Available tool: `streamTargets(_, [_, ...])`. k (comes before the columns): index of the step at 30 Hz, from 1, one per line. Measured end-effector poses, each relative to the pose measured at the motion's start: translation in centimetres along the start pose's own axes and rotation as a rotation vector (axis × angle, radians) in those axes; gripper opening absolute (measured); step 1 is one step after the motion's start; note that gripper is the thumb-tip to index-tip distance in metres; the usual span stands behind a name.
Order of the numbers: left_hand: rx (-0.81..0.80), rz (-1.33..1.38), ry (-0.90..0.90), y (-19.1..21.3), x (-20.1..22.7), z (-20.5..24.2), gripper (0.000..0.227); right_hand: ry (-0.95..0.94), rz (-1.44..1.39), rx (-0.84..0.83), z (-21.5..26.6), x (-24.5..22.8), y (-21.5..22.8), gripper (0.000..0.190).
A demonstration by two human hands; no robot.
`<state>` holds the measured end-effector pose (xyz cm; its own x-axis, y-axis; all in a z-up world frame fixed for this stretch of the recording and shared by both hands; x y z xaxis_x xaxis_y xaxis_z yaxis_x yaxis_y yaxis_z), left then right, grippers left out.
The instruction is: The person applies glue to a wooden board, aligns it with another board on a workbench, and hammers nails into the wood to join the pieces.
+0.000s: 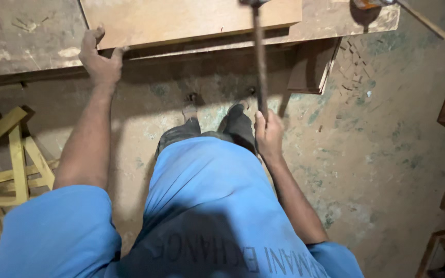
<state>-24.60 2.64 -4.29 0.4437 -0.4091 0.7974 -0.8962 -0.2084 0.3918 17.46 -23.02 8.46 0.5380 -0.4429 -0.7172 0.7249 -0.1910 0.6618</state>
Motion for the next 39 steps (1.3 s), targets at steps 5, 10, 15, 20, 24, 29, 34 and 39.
streamTargets(5, [-0.008,-0.058,-0.045,0.1,0.4,0.6,0.053,0.245,-0.521,0.189,1.2,0.8,0.0,0.035])
streamTargets(10, [-0.004,-0.064,-0.007,0.3,0.3,1.0,0.053,0.022,0.242,0.024,0.3,2.8,-2.8,0.033])
streamTargets(15, [0.005,-0.02,0.059,0.1,-0.1,1.1,0.049,0.234,-0.368,0.126,0.9,4.0,-1.1,0.033])
streamTargets(20, [0.028,-0.052,0.003,0.0,-0.1,0.0,0.046,0.067,0.19,0.132,-1.1,3.7,-3.2,0.03])
streamTargets(24, [0.032,-0.063,0.001,-0.1,-0.2,-0.1,0.046,0.118,0.11,0.182,-0.7,2.7,-2.5,0.031])
streamTargets(29, [0.007,-0.109,0.027,0.3,0.2,0.8,0.045,0.301,0.037,0.33,0.5,1.2,-2.5,0.031])
streamTargets(34, [0.022,-0.116,0.066,0.0,0.3,1.0,0.05,-0.141,0.335,0.079,-2.3,2.3,-4.4,0.036])
streamTargets(39, [0.082,0.144,0.344,-0.8,-1.1,1.0,0.041,-0.175,0.317,0.043,-2.4,3.0,-4.3,0.04])
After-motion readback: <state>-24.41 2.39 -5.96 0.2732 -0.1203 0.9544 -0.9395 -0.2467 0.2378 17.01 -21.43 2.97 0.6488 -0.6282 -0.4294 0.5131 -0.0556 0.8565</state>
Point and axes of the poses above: each hand's wrist, its own z-axis away from the middle knuckle, its own y-axis out of the back of the hand, x = y × z, the point moved 4 cm from there along -z, towards the middle knuckle, and after that the axes turned 9 degrees about -y, right-handed, at the moved point
